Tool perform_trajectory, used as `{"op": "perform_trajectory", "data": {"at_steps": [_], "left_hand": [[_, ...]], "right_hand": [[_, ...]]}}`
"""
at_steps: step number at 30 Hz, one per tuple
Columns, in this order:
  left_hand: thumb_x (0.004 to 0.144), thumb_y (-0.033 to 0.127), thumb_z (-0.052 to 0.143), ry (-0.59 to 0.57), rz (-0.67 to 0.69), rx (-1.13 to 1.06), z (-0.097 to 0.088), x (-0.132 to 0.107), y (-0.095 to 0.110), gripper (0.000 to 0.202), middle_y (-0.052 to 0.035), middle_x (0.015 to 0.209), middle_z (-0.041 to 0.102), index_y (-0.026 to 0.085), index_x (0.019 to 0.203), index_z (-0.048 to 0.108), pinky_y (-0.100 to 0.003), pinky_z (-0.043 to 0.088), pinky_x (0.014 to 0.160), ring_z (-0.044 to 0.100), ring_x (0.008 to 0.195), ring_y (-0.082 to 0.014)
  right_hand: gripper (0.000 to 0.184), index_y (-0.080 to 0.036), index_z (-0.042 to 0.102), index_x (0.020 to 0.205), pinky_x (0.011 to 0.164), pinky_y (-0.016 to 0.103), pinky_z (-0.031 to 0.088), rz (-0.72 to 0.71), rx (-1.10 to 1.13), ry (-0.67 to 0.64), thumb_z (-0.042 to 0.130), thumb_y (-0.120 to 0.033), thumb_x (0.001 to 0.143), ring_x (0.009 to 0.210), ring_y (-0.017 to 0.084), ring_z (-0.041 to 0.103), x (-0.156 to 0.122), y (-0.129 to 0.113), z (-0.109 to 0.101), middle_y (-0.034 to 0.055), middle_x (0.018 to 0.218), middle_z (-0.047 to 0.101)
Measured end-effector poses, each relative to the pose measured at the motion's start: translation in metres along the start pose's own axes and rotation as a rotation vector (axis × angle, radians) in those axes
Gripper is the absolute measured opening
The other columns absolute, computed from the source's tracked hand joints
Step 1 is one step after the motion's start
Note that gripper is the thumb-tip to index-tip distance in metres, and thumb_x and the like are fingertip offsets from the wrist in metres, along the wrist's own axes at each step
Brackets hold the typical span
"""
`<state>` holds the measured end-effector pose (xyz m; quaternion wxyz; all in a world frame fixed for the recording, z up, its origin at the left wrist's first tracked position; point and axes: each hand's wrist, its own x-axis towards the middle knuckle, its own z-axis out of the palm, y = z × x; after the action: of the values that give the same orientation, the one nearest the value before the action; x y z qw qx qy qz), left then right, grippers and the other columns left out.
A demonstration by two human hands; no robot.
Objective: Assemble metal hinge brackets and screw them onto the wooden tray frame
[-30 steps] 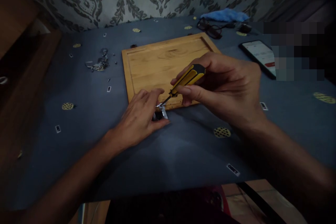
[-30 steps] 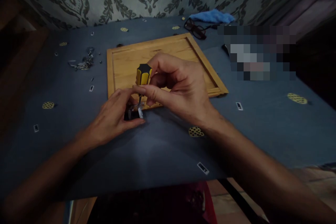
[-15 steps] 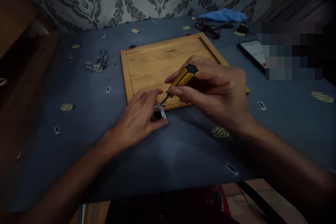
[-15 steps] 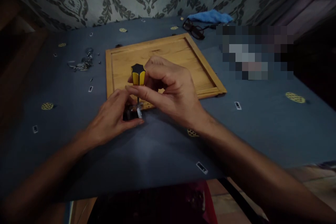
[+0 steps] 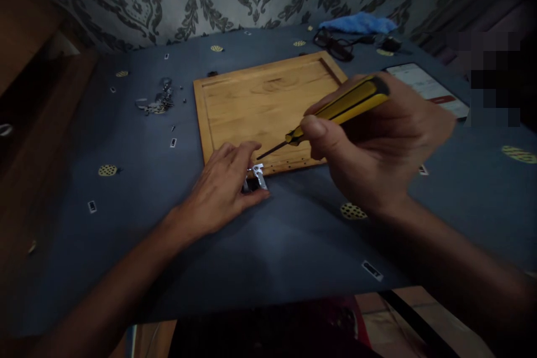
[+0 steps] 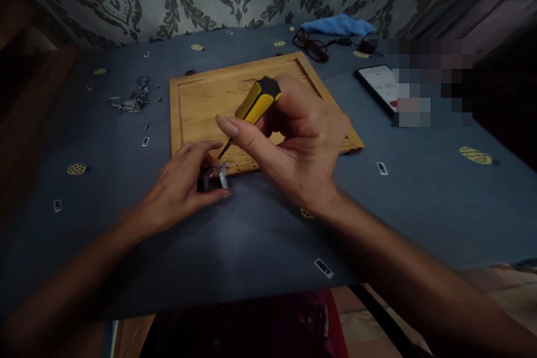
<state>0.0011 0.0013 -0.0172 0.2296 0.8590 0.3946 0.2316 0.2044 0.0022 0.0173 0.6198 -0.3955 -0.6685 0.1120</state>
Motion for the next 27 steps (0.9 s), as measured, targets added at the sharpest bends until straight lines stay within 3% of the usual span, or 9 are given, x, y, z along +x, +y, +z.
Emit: {"op": "perform_trajectory", "data": {"at_steps": [6,20,27], "left_hand": [[0.086,0.033,0.086,-0.016,-0.020,0.015,0.000,0.001,0.000,0.066,-0.0049,0.113,0.067,0.024,0.140,0.049,-0.043,0.056,0.094,0.062,0.108,-0.0280],[0.085,0.031,0.085,-0.011,-0.009,0.008,-0.001,0.002,0.002,0.058,-0.0042,0.111,0.068,0.023,0.132,0.052,-0.041,0.056,0.092,0.062,0.106,-0.0271],[0.086,0.033,0.085,-0.019,-0.020,-0.013,-0.002,0.003,0.002,0.062,-0.0042,0.106,0.068,0.023,0.136,0.051,-0.043,0.056,0.092,0.062,0.107,-0.0285]], "right_hand": [[0.032,-0.025,0.063,0.072,0.052,0.031,0.038,-0.022,-0.024,-0.143,0.085,-0.042,0.088,0.056,0.013,0.054,0.000,0.009,-0.001,-0.0038,0.061,0.058],[0.042,-0.026,0.058,0.066,0.055,0.036,0.039,0.046,-0.035,-0.222,0.083,-0.054,0.087,0.059,0.017,0.054,-0.001,0.005,-0.001,-0.0016,0.062,0.057],[0.021,-0.027,0.076,0.094,0.050,0.030,0.054,0.250,0.155,-0.359,0.081,-0.047,0.090,0.058,0.013,0.064,0.008,-0.004,-0.011,0.0007,0.089,0.074]]}}
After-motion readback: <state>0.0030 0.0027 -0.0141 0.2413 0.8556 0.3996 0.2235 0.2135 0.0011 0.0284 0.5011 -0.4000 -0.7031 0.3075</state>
